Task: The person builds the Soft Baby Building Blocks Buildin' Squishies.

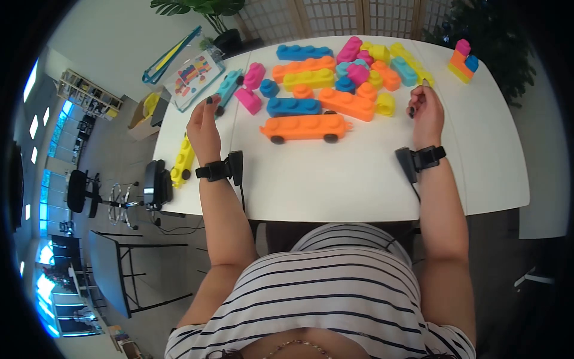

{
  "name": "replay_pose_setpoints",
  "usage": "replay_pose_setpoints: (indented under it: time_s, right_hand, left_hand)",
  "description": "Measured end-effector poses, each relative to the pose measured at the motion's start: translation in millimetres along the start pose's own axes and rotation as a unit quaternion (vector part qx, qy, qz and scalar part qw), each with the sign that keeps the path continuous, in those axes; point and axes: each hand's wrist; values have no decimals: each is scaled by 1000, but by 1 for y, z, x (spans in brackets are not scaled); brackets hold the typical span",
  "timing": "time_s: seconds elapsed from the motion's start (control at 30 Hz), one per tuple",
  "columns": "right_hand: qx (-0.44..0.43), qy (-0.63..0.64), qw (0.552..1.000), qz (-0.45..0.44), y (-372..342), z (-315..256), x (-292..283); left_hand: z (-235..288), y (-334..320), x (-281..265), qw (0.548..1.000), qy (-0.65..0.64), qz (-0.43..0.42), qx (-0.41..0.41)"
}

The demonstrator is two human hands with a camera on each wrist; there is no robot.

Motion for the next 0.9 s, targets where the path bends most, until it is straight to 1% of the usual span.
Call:
replay_pose_setpoints:
  time_s: [0.03, 0.07, 0.1, 0.17, 0.2, 0.23, 0.27, 0.3, 0.33, 0.37, 0.4, 0.43, 0.5, 0.53, 0.57, 0.63, 0.67, 0.7, 0.77, 0.8, 0.83, 0.87, 0.9]
  right_hand:
    - [4, 1, 1000, 5, -3, -2, -1]
    - [11, -2, 1000, 7, -5, -4, 1]
    - [7, 7, 1000, 7, -7, -4, 3]
    - [54, 79, 995, -24, -13, -11, 8]
    - [77, 90, 992, -36, -16, -15, 10]
    - [74, 95, 992, -36, -18, -20, 15]
    - [81, 88, 990, -78, -21, -27, 21]
    - [91, 78, 985, -120, -24, -33, 27]
    - [96, 79, 985, -121, -26, -39, 35]
    - [100, 60, 982, -148, -27, -45, 43]
    - [104, 40, 978, -176, -27, -47, 49]
    - [110, 38, 977, -177, -27, -47, 52]
    - [118, 7, 963, -241, -23, -50, 59]
    - [121, 4, 963, -242, -24, -53, 64]
    - [129, -10, 959, -251, -26, -55, 70]
    - [139, -27, 955, -259, -27, -57, 73]
    - [137, -46, 952, -270, -27, -57, 73]
    - [134, -64, 948, -280, -25, -57, 72]
    - [129, -80, 949, -277, -24, -56, 67]
    - [113, -109, 946, -283, -27, -56, 65]
    - [97, -139, 942, -289, -29, -57, 63]
    - [99, -139, 944, -282, -30, -58, 62]
    - [91, -176, 934, -297, -30, -59, 62]
  left_hand:
    - [-1, 1, -17, 1000, 9, -9, 7]
    - [-7, 5, -40, 987, 152, -44, 42]
    - [-13, 11, -60, 952, 286, -72, 78]
    - [-27, 17, -91, 936, 341, -80, 44]
    - [-36, 13, -106, 905, 405, -110, 64]
    - [-44, 12, -121, 869, 467, -141, 86]
    - [-52, 9, -134, 841, 505, -170, 97]
    - [-58, 13, -141, 839, 507, -172, 98]
    - [-61, 14, -151, 840, 498, -211, 43]
    - [-66, 13, -162, 838, 486, -248, -15]
    - [-79, 15, -174, 850, 456, -257, -59]
    - [-77, 17, -177, 848, 459, -257, -65]
    - [-74, 25, -176, 861, 365, -297, -194]
    - [-76, 28, -176, 854, 376, -317, -172]
    - [-77, 28, -177, 854, 375, -316, -175]
    - [-75, 29, -176, 827, 435, -321, -153]
    - [-77, 27, -174, 830, 451, -299, -137]
    - [-75, 23, -173, 830, 450, -300, -139]
    - [-44, 22, -156, 851, 444, -264, -92]
    - [-21, 20, -141, 875, 408, -250, -73]
    - [-2, 16, -126, 874, 406, -257, -75]
    - [14, 12, -110, 901, 316, -291, -56]
    - [34, 8, -92, 920, 222, -322, -37]
Point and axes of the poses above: each hand's wrist, its own y-axis towards the middle knuckle, its own x-axis out of the palm, z = x × y, and after that the axes turned 15 degrees about x, right-handed
